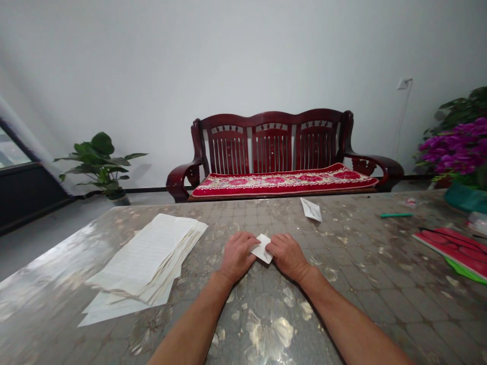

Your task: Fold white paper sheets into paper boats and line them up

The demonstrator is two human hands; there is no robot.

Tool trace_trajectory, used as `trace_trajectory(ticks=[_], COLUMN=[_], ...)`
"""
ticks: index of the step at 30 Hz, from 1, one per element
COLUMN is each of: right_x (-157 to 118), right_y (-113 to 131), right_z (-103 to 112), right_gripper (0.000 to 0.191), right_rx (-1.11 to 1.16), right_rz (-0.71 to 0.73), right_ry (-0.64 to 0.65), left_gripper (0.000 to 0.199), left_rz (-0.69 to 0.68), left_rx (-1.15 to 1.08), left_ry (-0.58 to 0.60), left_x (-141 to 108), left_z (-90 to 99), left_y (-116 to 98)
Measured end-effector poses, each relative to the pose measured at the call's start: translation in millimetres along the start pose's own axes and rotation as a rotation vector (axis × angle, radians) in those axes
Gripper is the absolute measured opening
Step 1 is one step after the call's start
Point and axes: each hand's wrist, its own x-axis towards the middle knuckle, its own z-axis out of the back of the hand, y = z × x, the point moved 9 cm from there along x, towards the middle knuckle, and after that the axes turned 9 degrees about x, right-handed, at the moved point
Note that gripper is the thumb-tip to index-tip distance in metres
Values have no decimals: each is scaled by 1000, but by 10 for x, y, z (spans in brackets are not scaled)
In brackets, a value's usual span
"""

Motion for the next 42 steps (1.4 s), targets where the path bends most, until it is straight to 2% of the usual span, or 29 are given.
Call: trace_trajectory(ticks=[3,8,15,18,22,26,29,34,42], right_x=[-24,-72,-107,-110,-111,-111,-100,-87,-67], right_y=[-37,-108,-174,-207,-328,-405,-365,-237,-154], right_z=[-37,-36,-25,-25,-98,-188,-184,-147,-132], right_gripper=[14,21,25,33,45,35,24,29,22], right_rx=[69,204,305,360,572,768,686,522,444], right_rz=[-9,-27,-85,-124,-231,-319,-303,-233,-231], right_ry=[26,-18,-19,10,71,103,128,185,203], left_gripper=[17,18,22,23,25,21,18,14,13], left_rz=[1,58,-69,-69,-63,-61,-18,-9,-46], left_rx=[-71,-122,-210,-249,-250,-261,-246,-217,-191], left_ry=[74,105,133,147,170,132,129,140,143], left_x=[-6,-20,-42,-40,-91,-199,-247,-239,-244], left_z=[-90,-115,-120,-155,-172,-123,-120,-101,-76], left_y=[-2,70,-130,-140,-118,-85,-46,-74,-104])
